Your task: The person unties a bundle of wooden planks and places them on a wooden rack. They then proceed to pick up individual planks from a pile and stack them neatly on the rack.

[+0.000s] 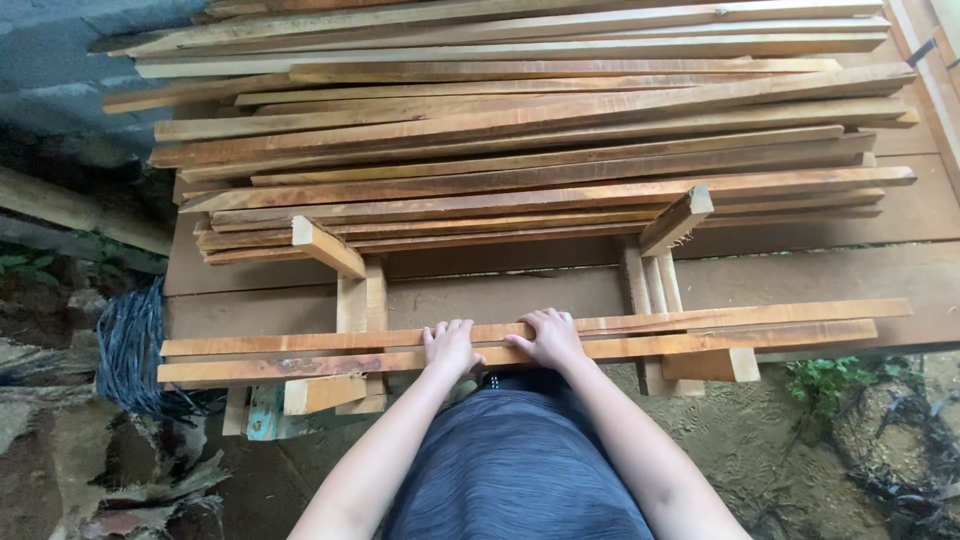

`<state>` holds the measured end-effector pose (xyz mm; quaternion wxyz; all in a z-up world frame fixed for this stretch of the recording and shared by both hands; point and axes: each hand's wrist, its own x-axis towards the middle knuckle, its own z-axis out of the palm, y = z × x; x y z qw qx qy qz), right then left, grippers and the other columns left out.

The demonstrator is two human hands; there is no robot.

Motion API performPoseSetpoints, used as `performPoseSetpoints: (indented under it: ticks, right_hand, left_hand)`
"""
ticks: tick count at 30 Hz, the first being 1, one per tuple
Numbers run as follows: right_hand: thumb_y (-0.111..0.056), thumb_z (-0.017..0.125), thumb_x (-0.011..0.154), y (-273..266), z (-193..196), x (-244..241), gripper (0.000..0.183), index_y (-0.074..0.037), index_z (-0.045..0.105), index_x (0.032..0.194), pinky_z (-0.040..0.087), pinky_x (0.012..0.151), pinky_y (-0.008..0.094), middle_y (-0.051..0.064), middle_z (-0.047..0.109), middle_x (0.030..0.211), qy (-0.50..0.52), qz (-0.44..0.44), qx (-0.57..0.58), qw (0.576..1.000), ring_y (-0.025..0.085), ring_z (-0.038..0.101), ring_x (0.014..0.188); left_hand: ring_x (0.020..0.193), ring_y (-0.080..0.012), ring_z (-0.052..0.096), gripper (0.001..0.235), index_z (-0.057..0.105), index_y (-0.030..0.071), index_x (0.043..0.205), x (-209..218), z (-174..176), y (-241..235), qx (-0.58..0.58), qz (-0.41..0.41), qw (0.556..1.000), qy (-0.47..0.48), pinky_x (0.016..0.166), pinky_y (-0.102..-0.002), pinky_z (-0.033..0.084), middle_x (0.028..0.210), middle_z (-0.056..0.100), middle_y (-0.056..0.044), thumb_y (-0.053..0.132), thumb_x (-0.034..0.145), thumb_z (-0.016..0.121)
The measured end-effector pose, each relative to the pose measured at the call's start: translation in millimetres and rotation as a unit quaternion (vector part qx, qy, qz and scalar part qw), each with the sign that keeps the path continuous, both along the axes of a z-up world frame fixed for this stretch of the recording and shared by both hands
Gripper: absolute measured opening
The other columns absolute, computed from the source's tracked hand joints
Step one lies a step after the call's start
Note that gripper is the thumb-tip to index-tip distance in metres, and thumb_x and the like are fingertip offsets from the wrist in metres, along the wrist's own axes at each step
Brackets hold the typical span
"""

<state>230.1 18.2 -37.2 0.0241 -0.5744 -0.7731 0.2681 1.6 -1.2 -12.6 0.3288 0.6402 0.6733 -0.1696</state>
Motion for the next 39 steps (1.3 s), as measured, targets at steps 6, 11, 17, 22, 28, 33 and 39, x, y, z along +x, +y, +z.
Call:
performPoseSetpoints:
  ticks: [6,11,17,22,28,33,39]
  right_hand:
    - [-0.069,0.065,0.086,4.6,-9.7,-1.5,0.051,-0.03,0.071,0.118,0.04,0.107,0.041,-0.007,0.075,0.113,-0.013,-0.001,-0.046,0.999,0.016,0.062,0.123]
    - [-0.07,0.065,0.086,5.6,-10.1,-1.8,0.053,-0.029,0.069,0.119,0.039,0.108,0.041,-0.006,0.074,0.115,-0.023,0.003,-0.052,0.998,0.016,0.061,0.124]
    - [-0.071,0.064,0.086,1.8,-9.2,-1.4,0.052,-0.029,0.069,0.118,0.041,0.105,0.041,-0.006,0.074,0.111,-0.027,0.011,-0.027,0.999,0.016,0.063,0.119]
    - [-0.069,0.064,0.087,-0.3,-5.8,-1.2,0.051,-0.028,0.069,0.117,0.042,0.104,0.042,-0.005,0.074,0.11,-0.016,0.012,-0.008,1.0,0.018,0.065,0.116]
    - [-0.071,0.063,0.087,1.9,-8.5,-0.3,0.053,-0.029,0.069,0.119,0.04,0.106,0.042,-0.005,0.072,0.109,-0.019,0.012,-0.027,0.999,0.018,0.064,0.115]
    - [-0.069,0.063,0.087,1.8,-5.7,-1.7,0.051,-0.028,0.069,0.117,0.043,0.104,0.042,-0.004,0.072,0.107,-0.051,0.026,-0.012,0.998,0.019,0.066,0.111]
    - [-0.062,0.064,0.089,0.9,15.1,-8.8,0.045,-0.023,0.061,0.111,0.047,0.096,0.042,0.002,0.075,0.103,-0.072,0.027,-0.057,0.995,0.023,0.072,0.106]
  left_hand:
    - [0.149,-0.0311,0.033,0.077,0.045,0.018,0.152,3.3,16.1,-1.1,0.006,0.002,1.0,0.009,0.124,-0.065,0.01,0.156,0.047,-0.004,0.034,0.086,0.08]
    - [0.151,-0.0319,0.03,0.077,0.043,0.019,0.153,9.0,11.1,-4.4,0.018,-0.002,1.0,0.023,0.124,-0.066,0.007,0.157,0.045,-0.003,0.032,0.087,0.079]
    - [0.15,-0.0326,0.03,0.075,0.043,0.018,0.153,8.0,9.5,-8.5,0.027,-0.001,1.0,0.012,0.123,-0.066,0.009,0.156,0.046,-0.003,0.031,0.089,0.078]
    - [0.151,-0.0327,0.028,0.077,0.04,0.019,0.155,3.7,5.7,-8.2,0.013,0.011,1.0,-0.012,0.123,-0.066,0.013,0.158,0.042,-0.003,0.032,0.089,0.077]
    - [0.151,-0.0308,0.027,0.077,0.04,0.019,0.155,0.9,7.6,-9.3,0.013,0.012,0.999,-0.031,0.123,-0.066,0.013,0.158,0.041,-0.002,0.032,0.089,0.078]
    - [0.151,-0.03,0.028,0.075,0.041,0.02,0.154,4.5,21.9,-9.9,0.021,-0.005,1.0,0.001,0.124,-0.066,0.009,0.157,0.043,-0.002,0.034,0.09,0.077]
    - [0.155,-0.0343,0.023,0.082,0.038,0.016,0.156,16.3,59.8,-8.0,0.039,-0.007,0.997,0.065,0.124,-0.063,0.001,0.164,0.037,-0.008,0.037,0.088,0.08]
